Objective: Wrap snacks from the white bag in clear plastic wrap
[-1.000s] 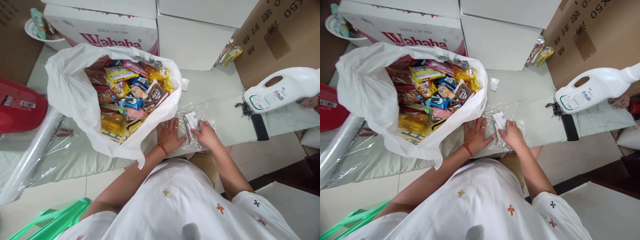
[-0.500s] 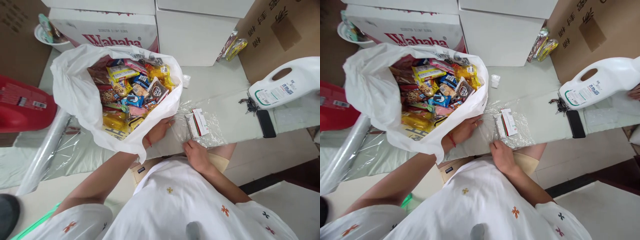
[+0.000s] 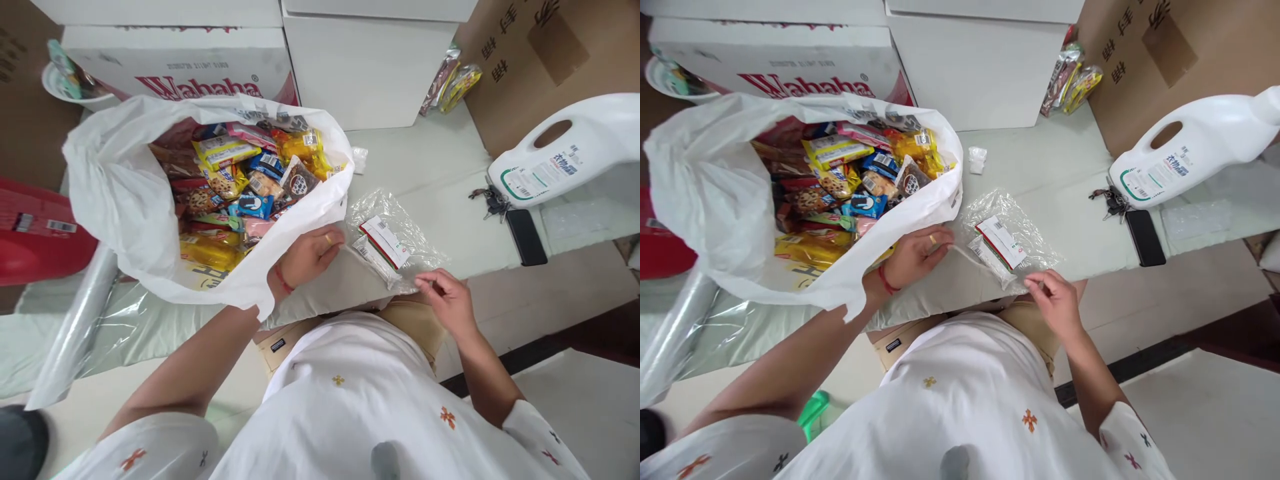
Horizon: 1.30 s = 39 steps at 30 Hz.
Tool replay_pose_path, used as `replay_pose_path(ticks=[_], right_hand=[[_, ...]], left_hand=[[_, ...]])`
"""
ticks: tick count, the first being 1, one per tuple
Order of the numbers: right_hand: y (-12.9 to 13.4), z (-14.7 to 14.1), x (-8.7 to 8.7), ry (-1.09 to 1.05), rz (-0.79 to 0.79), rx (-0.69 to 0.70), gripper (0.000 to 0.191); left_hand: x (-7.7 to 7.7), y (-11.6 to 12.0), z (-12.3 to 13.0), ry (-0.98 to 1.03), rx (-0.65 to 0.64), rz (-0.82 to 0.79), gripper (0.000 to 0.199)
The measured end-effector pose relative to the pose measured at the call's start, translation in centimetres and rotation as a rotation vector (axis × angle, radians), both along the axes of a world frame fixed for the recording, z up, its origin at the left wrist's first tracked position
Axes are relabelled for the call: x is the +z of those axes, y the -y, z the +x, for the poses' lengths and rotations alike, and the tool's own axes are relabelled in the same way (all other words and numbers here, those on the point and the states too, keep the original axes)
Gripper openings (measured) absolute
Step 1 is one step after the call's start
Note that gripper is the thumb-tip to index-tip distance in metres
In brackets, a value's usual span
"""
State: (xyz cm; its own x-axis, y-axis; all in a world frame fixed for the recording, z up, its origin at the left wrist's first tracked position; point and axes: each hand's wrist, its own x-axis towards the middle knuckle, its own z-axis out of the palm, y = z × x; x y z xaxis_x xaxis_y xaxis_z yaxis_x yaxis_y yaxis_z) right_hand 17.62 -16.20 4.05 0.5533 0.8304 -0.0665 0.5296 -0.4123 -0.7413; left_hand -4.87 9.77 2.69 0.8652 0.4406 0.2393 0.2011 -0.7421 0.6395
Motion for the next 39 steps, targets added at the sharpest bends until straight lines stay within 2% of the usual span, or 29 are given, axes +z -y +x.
replay_pose_path(ticks=[3, 5, 7, 10, 11, 13, 15, 18, 21, 25, 27, 30, 32, 34, 37, 39], right_hand=[[-0.7, 1.8, -0.4, -0.026, 0.022, -0.117, 0.030], [-0.8, 2.1, -0.7, -0.047, 0.063, -0.134, 0.034], [-0.7, 1.4, -0.9, -0.077, 0.070, -0.090, 0.042], [-0.8, -0.7, -1.1, -0.093, -0.037, 0.011, 0.073], [-0.8, -1.4, -1.3, -0.095, -0.075, 0.027, 0.074], [-0.9, -2.2, -1.6, -0.133, -0.098, 0.024, 0.052], [-0.9, -2.0, -2.1, -0.224, -0.059, -0.032, 0.033], [-0.6, -0.5, -3.1, -0.363, -0.033, -0.157, 0.036], [0.0, 0.8, -4.1, -0.400, -0.077, -0.250, 0.042], [1.0, 1.4, -4.9, -0.222, -0.165, -0.328, 0.041], [1.5, 1.9, -4.9, -0.090, -0.210, -0.355, 0.039], [1.6, 3.7, -4.0, 0.113, -0.206, -0.384, 0.036], [0.6, 5.4, -3.2, 0.261, -0.142, -0.358, 0.033], [-1.6, 7.0, -2.7, 0.398, -0.081, -0.261, 0.033], [-6.6, 8.4, -2.8, 0.521, -0.119, -0.093, 0.041], [-10.1, 8.7, -3.5, 0.534, -0.209, -0.039, 0.047]], left_hand=[[-0.7, -0.9, 3.6, -0.051, 0.084, 0.048, 0.032], [-1.2, -1.2, 5.7, -0.134, 0.143, 0.097, 0.033], [-1.5, -1.3, 7.3, -0.216, 0.181, 0.138, 0.033], [-1.7, -1.1, 8.5, -0.311, 0.217, 0.191, 0.033], [-1.7, -1.0, 8.7, -0.339, 0.221, 0.206, 0.034], [-1.6, -1.0, 8.9, -0.392, 0.221, 0.236, 0.036], [-1.7, -1.0, 9.1, -0.427, 0.222, 0.266, 0.039], [-2.3, -1.2, 9.5, -0.456, 0.236, 0.285, 0.042], [-3.4, -1.2, 9.8, -0.447, 0.259, 0.264, 0.035], [-4.1, -1.5, 10.1, -0.388, 0.285, 0.262, 0.029], [-3.8, -2.1, 10.0, -0.360, 0.302, 0.266, 0.034], [-2.8, -3.6, 9.3, -0.214, 0.286, 0.204, 0.039], [-1.7, -4.4, 8.4, -0.114, 0.256, 0.124, 0.039], [-0.4, -4.3, 7.6, -0.072, 0.249, 0.086, 0.037], [1.0, -1.3, 6.8, -0.030, 0.318, 0.156, 0.032], [1.1, 1.7, 6.9, 0.044, 0.330, 0.202, 0.031]])
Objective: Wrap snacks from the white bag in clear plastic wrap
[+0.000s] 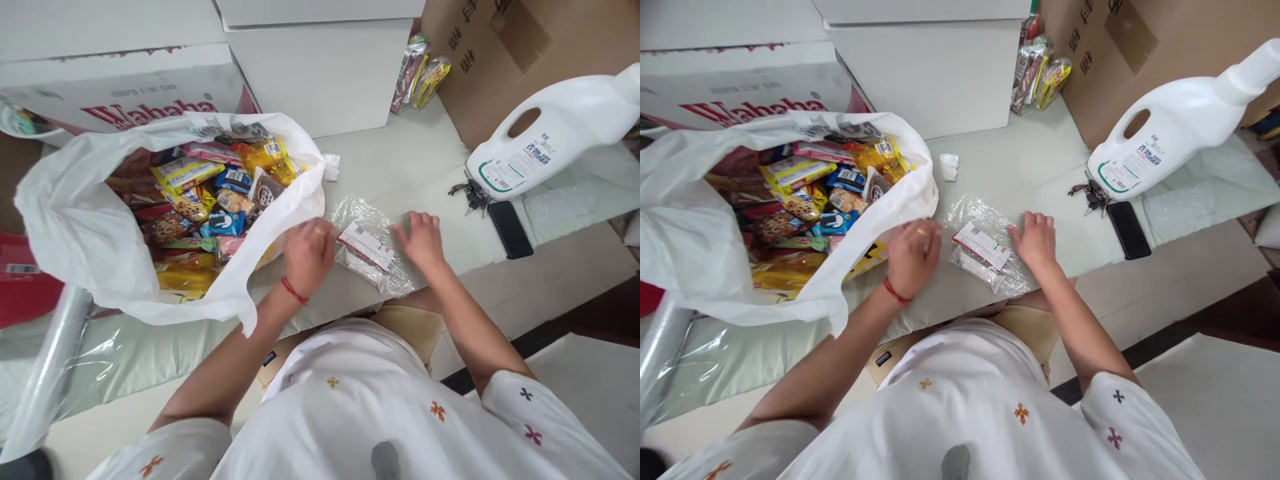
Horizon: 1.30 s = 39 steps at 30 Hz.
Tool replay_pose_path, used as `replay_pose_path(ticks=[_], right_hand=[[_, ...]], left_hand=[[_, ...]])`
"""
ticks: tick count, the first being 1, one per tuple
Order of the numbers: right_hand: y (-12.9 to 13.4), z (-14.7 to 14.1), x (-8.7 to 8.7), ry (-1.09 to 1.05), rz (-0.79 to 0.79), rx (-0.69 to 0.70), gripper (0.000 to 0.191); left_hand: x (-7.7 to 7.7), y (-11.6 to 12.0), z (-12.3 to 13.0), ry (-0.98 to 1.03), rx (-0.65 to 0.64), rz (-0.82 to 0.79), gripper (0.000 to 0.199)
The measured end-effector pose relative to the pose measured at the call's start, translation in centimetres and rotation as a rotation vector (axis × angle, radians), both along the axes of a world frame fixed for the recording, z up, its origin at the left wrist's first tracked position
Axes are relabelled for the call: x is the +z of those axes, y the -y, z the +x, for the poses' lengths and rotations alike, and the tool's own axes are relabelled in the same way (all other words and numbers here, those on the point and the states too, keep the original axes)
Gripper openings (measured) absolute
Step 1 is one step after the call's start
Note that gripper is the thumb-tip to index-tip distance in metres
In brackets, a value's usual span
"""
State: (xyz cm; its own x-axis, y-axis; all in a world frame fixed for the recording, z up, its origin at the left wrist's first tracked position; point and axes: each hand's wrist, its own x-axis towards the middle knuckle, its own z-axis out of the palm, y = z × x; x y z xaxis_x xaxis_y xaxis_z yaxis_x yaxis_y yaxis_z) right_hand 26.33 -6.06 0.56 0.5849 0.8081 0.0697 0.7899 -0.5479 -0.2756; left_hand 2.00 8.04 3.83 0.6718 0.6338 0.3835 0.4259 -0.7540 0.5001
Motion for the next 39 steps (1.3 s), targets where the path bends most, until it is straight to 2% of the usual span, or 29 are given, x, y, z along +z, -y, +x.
replay_pose_path(ticks=[3, 5, 7, 10, 13, 16, 18, 22, 27, 29, 32, 33, 34, 36, 37, 38, 39], right_hand=[[-3.8, 0.2, -1.1, -0.073, -0.072, 0.025, 0.039], [-5.0, 0.6, -1.2, -0.159, -0.060, 0.054, 0.024], [-5.5, 1.0, -0.6, -0.251, -0.019, 0.098, 0.016], [-4.9, 0.6, 0.9, -0.332, 0.066, 0.262, 0.015], [-3.3, -1.9, 1.9, -0.315, 0.086, 0.487, 0.022], [-1.0, -5.6, 1.5, -0.216, 0.040, 0.525, 0.034], [0.4, -7.6, 0.7, -0.139, 0.011, 0.499, 0.039], [2.1, -9.7, -0.7, -0.078, 0.001, 0.550, 0.037], [2.7, -10.7, -0.4, 0.017, -0.041, 0.630, 0.033], [2.7, -11.2, -0.2, 0.099, -0.093, 0.640, 0.033], [2.5, -11.9, 0.0, 0.177, -0.155, 0.647, 0.036], [2.4, -12.1, 0.1, 0.181, -0.174, 0.650, 0.038], [2.3, -12.2, 0.1, 0.175, -0.197, 0.655, 0.039], [2.0, -12.3, 0.4, 0.135, -0.267, 0.668, 0.040], [2.0, -12.3, 0.5, 0.113, -0.295, 0.672, 0.040], [2.1, -12.3, 0.6, 0.099, -0.303, 0.669, 0.040], [2.4, -12.2, 0.6, 0.097, -0.289, 0.662, 0.040]], left_hand=[[-1.5, 3.7, 1.2, -0.029, -0.261, 0.038, 0.029], [-3.1, 4.6, 2.1, -0.140, -0.323, 0.014, 0.034], [-4.7, 4.5, 2.8, -0.226, -0.321, -0.018, 0.037], [-6.0, 4.0, 3.2, -0.237, -0.304, -0.028, 0.038], [-6.5, 4.0, 3.1, -0.154, -0.270, -0.045, 0.036], [-6.9, 4.2, 2.8, -0.013, -0.257, -0.098, 0.030], [-7.3, 4.2, 2.6, 0.093, -0.196, -0.141, 0.028], [-8.1, 3.8, 2.4, 0.255, 0.079, -0.266, 0.028], [-8.6, 3.2, 2.6, 0.257, 0.110, -0.349, 0.032], [-8.0, 2.9, 2.0, 0.298, 0.231, -0.363, 0.030], [-5.4, 2.8, 0.5, 0.336, 0.464, -0.240, 0.025], [-4.3, 3.0, 0.1, 0.332, 0.436, -0.188, 0.025], [-3.3, 3.4, -0.2, 0.308, 0.305, -0.161, 0.027], [-1.9, 4.2, -0.3, 0.194, -0.074, -0.176, 0.036], [-1.7, 4.6, -0.1, 0.121, -0.221, -0.214, 0.042], [-1.8, 5.0, 0.2, 0.050, -0.313, -0.267, 0.048], [-2.1, 5.3, 0.5, -0.014, -0.351, -0.325, 0.053]])
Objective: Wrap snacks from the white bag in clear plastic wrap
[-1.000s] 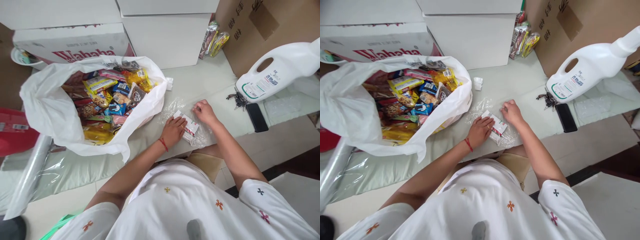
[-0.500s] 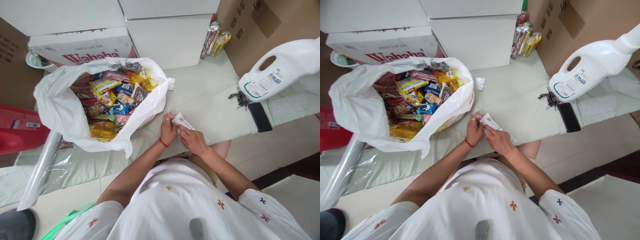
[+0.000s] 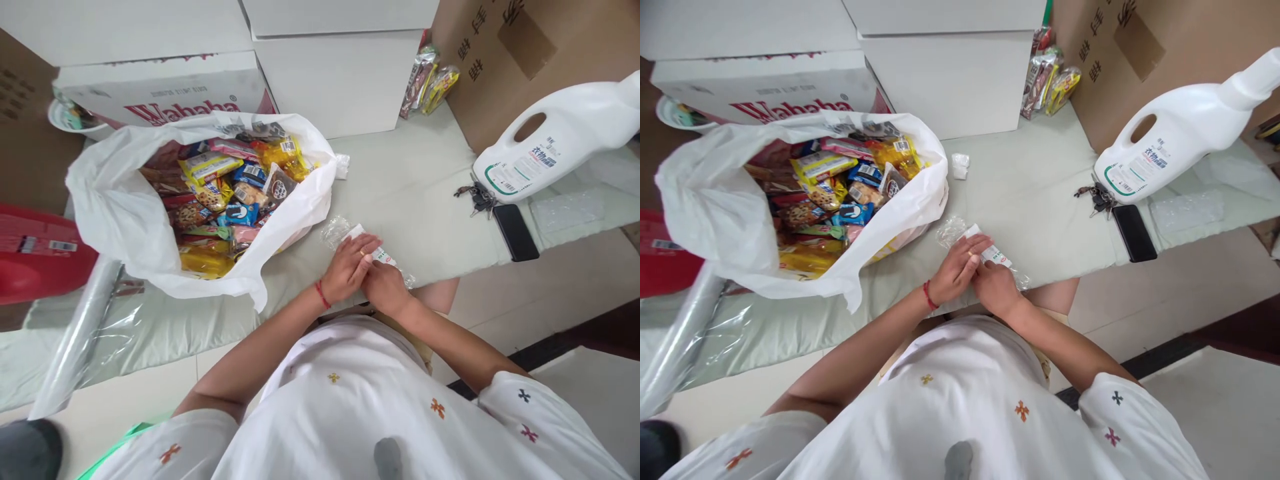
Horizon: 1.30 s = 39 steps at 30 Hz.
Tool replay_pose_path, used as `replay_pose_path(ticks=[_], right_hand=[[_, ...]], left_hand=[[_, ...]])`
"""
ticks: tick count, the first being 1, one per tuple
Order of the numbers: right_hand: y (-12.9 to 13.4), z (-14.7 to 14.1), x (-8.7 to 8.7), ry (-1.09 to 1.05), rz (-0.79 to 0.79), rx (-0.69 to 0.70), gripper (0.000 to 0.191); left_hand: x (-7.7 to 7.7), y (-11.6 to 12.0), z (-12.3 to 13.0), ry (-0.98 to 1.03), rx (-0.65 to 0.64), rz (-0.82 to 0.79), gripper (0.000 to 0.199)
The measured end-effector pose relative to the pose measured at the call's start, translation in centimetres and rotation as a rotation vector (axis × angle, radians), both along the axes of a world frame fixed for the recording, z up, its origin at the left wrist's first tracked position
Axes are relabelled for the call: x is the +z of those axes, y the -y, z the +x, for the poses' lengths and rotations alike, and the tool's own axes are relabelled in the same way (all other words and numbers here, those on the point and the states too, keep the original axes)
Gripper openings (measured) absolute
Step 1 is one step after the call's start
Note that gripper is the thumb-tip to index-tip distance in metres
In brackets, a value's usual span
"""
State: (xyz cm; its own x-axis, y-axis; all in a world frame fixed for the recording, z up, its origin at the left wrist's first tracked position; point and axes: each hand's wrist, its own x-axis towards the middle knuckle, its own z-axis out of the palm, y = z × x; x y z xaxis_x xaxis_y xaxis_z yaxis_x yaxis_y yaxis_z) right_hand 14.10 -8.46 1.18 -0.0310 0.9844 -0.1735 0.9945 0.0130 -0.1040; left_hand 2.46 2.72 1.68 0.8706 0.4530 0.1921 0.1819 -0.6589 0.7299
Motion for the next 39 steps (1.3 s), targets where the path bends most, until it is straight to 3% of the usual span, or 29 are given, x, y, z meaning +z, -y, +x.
replay_pose_path(ticks=[4, 9, 11, 13, 15, 17, 20, 24, 28, 32, 36, 39], right_hand=[[3.9, 0.3, -0.5, -0.008, 0.148, -0.005, 0.045], [12.7, 2.0, -2.1, -0.258, 0.082, 0.015, 0.039], [15.1, 3.3, -2.4, -0.426, 0.065, -0.137, 0.032], [15.8, 4.6, -2.2, -0.516, 0.161, -0.497, 0.029], [14.7, 5.4, -1.8, -0.564, 0.294, -0.865, 0.038], [12.6, 5.7, -1.4, -0.638, 0.339, -1.023, 0.051], [9.4, 5.0, -1.4, -0.719, 0.266, -1.021, 0.062], [8.6, 4.0, -1.3, -0.936, 0.158, -0.983, 0.046], [9.2, 3.7, 1.1, -1.162, 0.084, -1.008, 0.042], [5.9, 2.6, 3.1, -1.353, 0.070, -1.009, 0.043], [0.5, 1.2, 2.1, -1.457, 0.110, -1.001, 0.043], [-1.2, 1.1, 1.0, -1.551, 0.064, -1.023, 0.041]], left_hand=[[-2.1, 0.6, 0.7, -0.158, 0.043, -0.089, 0.064], [-3.4, 1.5, 0.4, -0.175, 0.035, 0.147, 0.055], [-3.7, 1.8, 0.2, -0.182, 0.029, 0.215, 0.065], [-3.9, 2.0, 0.1, -0.194, 0.028, 0.237, 0.071], [-4.0, 2.0, 0.0, -0.201, 0.023, 0.247, 0.075], [-4.0, 2.1, 0.0, -0.207, 0.024, 0.255, 0.077], [-4.0, 2.2, -0.1, -0.214, 0.037, 0.261, 0.077], [-4.1, 2.4, -0.2, -0.193, 0.055, 0.260, 0.078], [-4.4, 2.4, -0.4, -0.176, 0.053, 0.255, 0.077], [-4.6, 2.6, -0.3, -0.180, 0.060, 0.259, 0.076], [-4.6, 2.7, -0.3, -0.188, 0.068, 0.233, 0.071], [-4.5, 1.8, -0.8, -0.165, 0.045, 0.121, 0.082]])
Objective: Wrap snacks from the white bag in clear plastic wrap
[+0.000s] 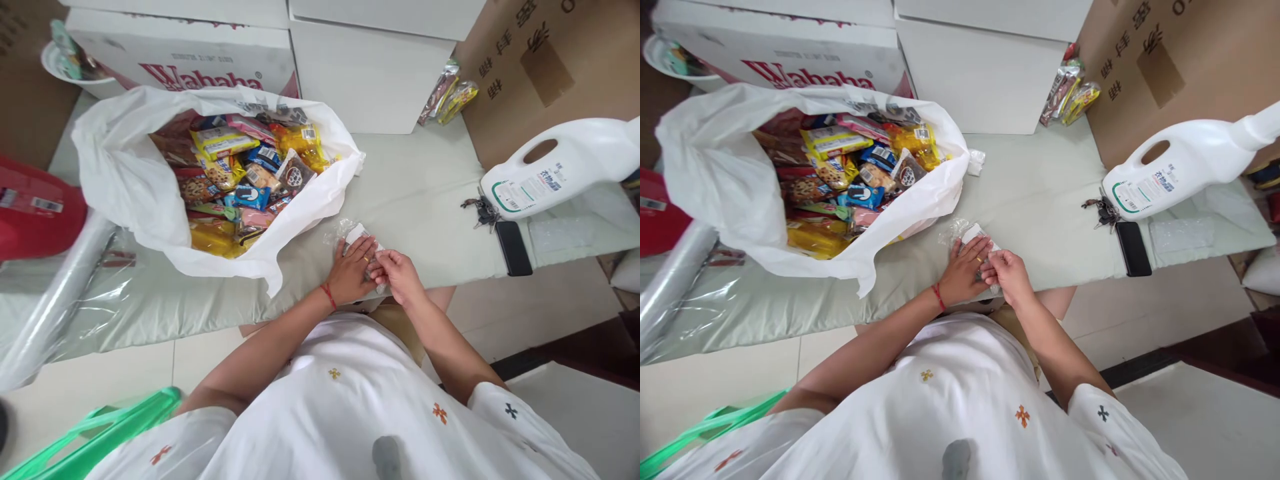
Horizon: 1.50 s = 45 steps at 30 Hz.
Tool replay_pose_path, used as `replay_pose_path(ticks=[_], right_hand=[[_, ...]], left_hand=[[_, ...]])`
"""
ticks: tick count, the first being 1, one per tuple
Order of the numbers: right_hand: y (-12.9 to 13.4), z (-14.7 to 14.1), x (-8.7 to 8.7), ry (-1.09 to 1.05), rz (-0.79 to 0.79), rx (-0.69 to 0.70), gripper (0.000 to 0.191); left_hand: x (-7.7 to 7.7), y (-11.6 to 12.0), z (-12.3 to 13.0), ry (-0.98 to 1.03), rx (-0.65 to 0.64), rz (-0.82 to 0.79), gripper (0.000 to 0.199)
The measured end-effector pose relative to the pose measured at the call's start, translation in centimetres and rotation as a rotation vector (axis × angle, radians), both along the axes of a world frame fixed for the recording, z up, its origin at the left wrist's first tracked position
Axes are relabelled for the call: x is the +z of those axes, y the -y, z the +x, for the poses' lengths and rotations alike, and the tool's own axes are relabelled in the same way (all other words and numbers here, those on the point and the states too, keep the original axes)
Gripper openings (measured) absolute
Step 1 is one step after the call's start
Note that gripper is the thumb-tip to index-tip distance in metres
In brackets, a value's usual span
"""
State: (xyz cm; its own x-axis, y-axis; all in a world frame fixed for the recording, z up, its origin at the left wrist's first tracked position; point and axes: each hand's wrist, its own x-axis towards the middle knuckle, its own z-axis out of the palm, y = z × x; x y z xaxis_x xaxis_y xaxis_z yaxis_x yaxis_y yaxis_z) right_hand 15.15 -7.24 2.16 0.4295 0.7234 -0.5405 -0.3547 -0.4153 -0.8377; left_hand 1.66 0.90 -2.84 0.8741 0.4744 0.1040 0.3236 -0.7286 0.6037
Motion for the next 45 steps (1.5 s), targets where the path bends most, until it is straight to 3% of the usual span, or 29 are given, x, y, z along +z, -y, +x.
replay_pose_path(ticks=[2, 5, 8, 10, 12, 14, 17, 20, 23, 25, 27, 30, 33, 35, 37, 41, 45], right_hand=[[0.2, 0.0, -0.4, -0.084, 0.041, -0.003, 0.039], [1.4, -0.7, -0.3, -0.185, 0.123, -0.067, 0.041], [2.9, -1.6, 0.4, -0.295, 0.187, -0.099, 0.044], [3.8, -1.2, 1.4, -0.354, 0.173, 0.007, 0.047], [4.2, 0.6, 2.8, -0.262, 0.097, 0.168, 0.051], [3.5, 3.1, 4.0, 0.075, 0.013, 0.249, 0.045], [-0.9, 6.3, 4.2, 0.704, 0.024, 0.300, 0.033], [-7.9, 6.7, 2.4, 1.002, 0.066, 0.605, 0.045], [-14.3, 5.5, 0.6, 1.060, -0.033, 0.908, 0.056], [-16.7, 4.9, 0.4, 0.947, -0.092, 1.011, 0.048], [-17.4, 5.1, 0.8, 0.802, -0.069, 1.045, 0.030], [-15.2, 6.1, 1.9, 0.772, 0.170, 1.041, 0.016], [-10.7, 6.5, 1.9, 1.029, 0.466, 1.007, 0.017], [-7.5, 6.3, 0.9, 1.196, 0.534, 0.952, 0.024], [-4.7, 5.9, -0.4, 1.283, 0.516, 0.902, 0.029], [-0.7, 4.9, -2.8, 1.346, 0.434, 0.864, 0.041], [1.6, 4.0, -3.7, 1.385, 0.338, 0.897, 0.061]], left_hand=[[0.1, -0.8, -0.5, 0.057, -0.024, -0.123, 0.086], [0.3, -1.2, -0.9, 0.142, 0.016, -0.242, 0.065], [0.5, -0.3, -0.2, 0.137, 0.112, -0.179, 0.046], [0.6, 0.5, 0.5, 0.110, 0.156, -0.109, 0.045], [0.5, 1.0, 0.9, 0.088, 0.164, -0.057, 0.042], [0.4, 1.1, 1.0, 0.082, 0.130, -0.025, 0.039], [0.0, 0.8, 0.8, 0.100, 0.072, -0.014, 0.039], [-0.3, 0.6, 0.6, 0.127, 0.021, -0.007, 0.039], [-0.5, 0.7, 0.4, 0.190, 0.020, 0.015, 0.036], [-0.7, 0.8, 0.3, 0.262, 0.145, 0.018, 0.032], [-1.0, 0.8, 0.3, 0.345, 0.343, -0.014, 0.040], [-1.5, 0.6, 0.4, 0.405, 0.556, -0.119, 0.071], [-1.7, 0.4, 0.5, 0.390, 0.610, -0.193, 0.094], [-1.6, 0.3, 0.6, 0.396, 0.603, -0.190, 0.101], [-1.3, 0.3, 0.6, 0.396, 0.543, -0.142, 0.086], [-1.0, 0.4, 0.5, 0.314, 0.416, -0.028, 0.028], [-1.0, 0.9, 0.0, 0.216, 0.349, 0.092, 0.028]])
